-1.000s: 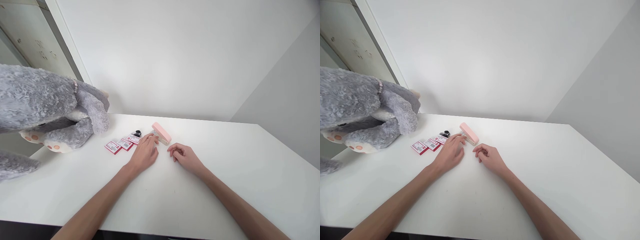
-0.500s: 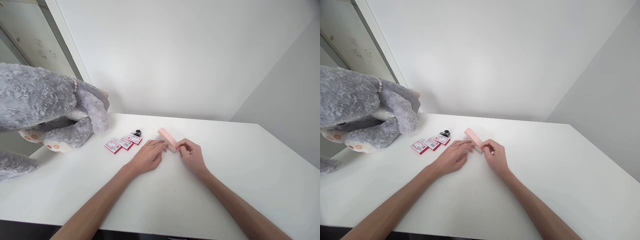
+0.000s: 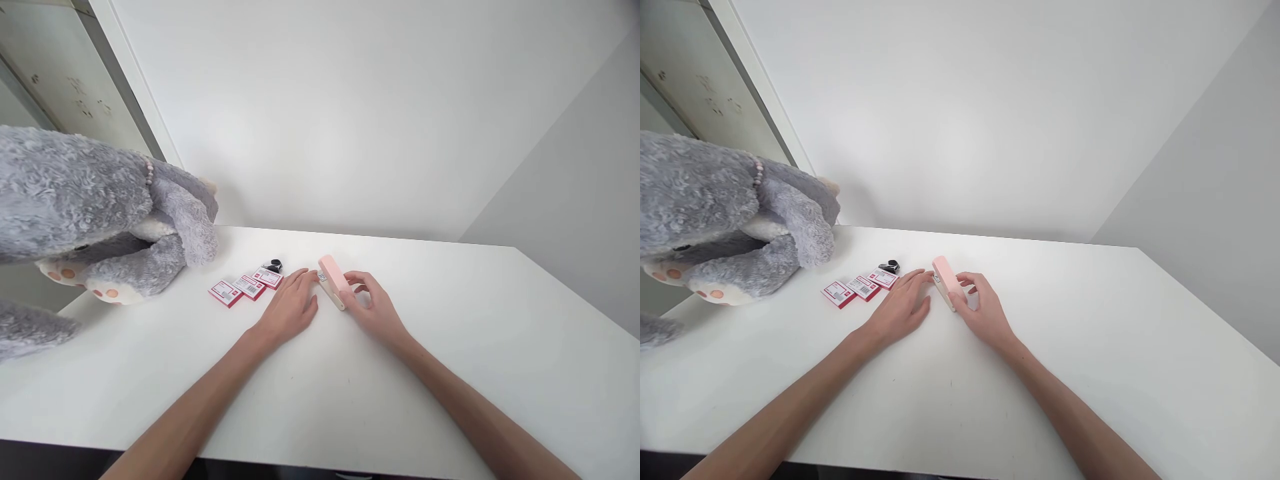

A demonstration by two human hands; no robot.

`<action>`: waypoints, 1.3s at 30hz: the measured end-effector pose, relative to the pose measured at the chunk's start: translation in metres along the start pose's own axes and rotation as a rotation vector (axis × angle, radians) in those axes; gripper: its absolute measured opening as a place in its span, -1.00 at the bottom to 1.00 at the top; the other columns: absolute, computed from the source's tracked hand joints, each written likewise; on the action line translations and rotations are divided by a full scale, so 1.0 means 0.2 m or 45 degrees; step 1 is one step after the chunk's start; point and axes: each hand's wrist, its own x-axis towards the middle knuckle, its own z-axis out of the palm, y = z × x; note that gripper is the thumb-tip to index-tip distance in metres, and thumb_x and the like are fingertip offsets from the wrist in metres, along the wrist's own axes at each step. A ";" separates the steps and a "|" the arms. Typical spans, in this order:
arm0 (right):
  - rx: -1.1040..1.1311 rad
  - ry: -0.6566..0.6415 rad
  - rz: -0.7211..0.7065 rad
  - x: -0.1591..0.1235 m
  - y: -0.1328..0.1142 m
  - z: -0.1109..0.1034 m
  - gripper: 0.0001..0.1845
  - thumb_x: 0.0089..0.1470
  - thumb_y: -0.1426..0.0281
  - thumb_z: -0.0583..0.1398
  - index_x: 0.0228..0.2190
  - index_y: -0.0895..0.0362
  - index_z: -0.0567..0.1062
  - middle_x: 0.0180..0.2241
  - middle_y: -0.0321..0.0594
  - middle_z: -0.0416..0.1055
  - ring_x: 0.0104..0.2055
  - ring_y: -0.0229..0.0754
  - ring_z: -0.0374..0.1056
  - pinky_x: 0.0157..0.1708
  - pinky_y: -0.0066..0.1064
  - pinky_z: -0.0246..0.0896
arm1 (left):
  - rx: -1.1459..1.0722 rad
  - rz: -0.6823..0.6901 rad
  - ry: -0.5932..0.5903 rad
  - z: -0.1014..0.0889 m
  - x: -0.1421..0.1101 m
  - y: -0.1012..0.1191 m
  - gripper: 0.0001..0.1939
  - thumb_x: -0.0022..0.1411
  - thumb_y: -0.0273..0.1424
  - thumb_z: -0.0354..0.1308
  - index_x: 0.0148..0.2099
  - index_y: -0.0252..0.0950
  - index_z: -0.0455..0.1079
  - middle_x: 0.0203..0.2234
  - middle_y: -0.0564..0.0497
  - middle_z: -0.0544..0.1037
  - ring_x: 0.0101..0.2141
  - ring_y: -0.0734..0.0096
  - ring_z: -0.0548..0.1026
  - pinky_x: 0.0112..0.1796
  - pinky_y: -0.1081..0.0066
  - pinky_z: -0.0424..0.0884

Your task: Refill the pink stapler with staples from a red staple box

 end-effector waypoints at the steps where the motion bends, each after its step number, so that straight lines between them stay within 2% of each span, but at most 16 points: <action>1: 0.011 -0.040 -0.001 0.00 -0.01 0.00 -0.60 0.28 0.12 0.22 0.09 -0.05 0.47 0.17 -0.14 0.50 0.05 -0.01 0.45 0.00 -0.16 0.36 | -0.004 -0.003 -0.012 0.00 0.00 0.00 -0.63 0.43 -0.43 0.01 0.24 -0.17 0.30 0.25 -0.12 0.50 0.36 0.03 0.33 0.30 -0.07 0.34; 6: 0.053 -0.098 0.036 -0.01 -0.02 -0.01 -0.60 0.27 0.18 0.22 0.11 -0.06 0.47 0.19 -0.16 0.52 0.10 0.00 0.46 0.01 -0.17 0.37 | 0.001 0.001 -0.002 0.00 0.00 0.00 -0.68 0.43 -0.43 0.00 0.19 -0.19 0.29 0.15 -0.12 0.53 0.26 0.03 0.39 0.24 -0.05 0.39; 14: 0.036 -0.061 0.073 -0.01 0.00 0.00 -0.67 0.22 0.28 0.21 0.02 -0.02 0.52 0.05 -0.17 0.58 0.02 0.03 0.47 -0.12 -0.19 0.37 | -0.043 -0.147 0.200 0.00 0.02 0.02 -0.79 0.49 -0.29 0.07 0.05 -0.23 0.42 0.00 -0.13 0.60 0.07 0.02 0.49 0.10 0.00 0.43; 18: 0.033 -0.053 0.069 0.00 0.01 0.00 -0.68 0.17 0.32 0.20 -0.03 -0.01 0.52 -0.03 -0.19 0.58 -0.06 0.01 0.47 -0.17 -0.19 0.35 | -0.182 -0.154 0.171 -0.01 0.03 0.03 -0.79 0.49 -0.25 0.11 -0.05 -0.21 0.52 -0.09 -0.08 0.64 -0.01 0.07 0.51 0.05 0.07 0.41; 23: 0.048 -0.061 0.043 0.00 0.02 0.00 -0.69 0.14 0.36 0.20 -0.06 -0.02 0.51 -0.06 -0.21 0.57 -0.11 0.00 0.45 -0.21 -0.20 0.33 | -0.377 -0.189 0.138 -0.02 0.04 0.03 -0.78 0.45 -0.19 0.17 -0.07 -0.18 0.56 -0.13 -0.01 0.68 -0.07 0.14 0.53 0.00 0.14 0.39; 26: 0.053 -0.076 0.029 0.00 0.02 -0.01 -0.69 0.16 0.32 0.22 -0.03 -0.02 0.50 -0.03 -0.19 0.56 -0.08 0.01 0.46 -0.20 -0.19 0.34 | -0.439 -0.189 0.132 -0.04 0.04 0.04 -0.79 0.43 -0.18 0.20 -0.10 -0.17 0.57 -0.17 0.01 0.69 -0.12 0.16 0.53 -0.03 0.16 0.38; 32: 0.090 -0.118 -0.008 -0.02 -0.01 -0.01 -0.67 0.21 0.18 0.30 -0.01 -0.05 0.52 0.03 -0.21 0.55 0.04 0.02 0.47 -0.05 -0.15 0.39 | -0.511 -0.173 0.035 -0.05 0.03 0.07 -0.80 0.40 -0.17 0.25 -0.14 -0.16 0.60 -0.19 0.01 0.68 -0.11 0.16 0.51 -0.09 0.21 0.36; 39: 0.146 -0.159 0.124 -0.01 -0.01 -0.03 -0.61 0.15 0.04 0.37 -0.07 -0.05 0.55 0.00 -0.22 0.57 -0.02 0.02 0.49 -0.08 -0.14 0.42 | -0.545 -0.161 -0.003 -0.05 0.03 0.07 -0.77 0.36 -0.17 0.31 -0.26 -0.20 0.54 -0.28 0.05 0.61 -0.23 0.29 0.52 -0.21 0.32 0.33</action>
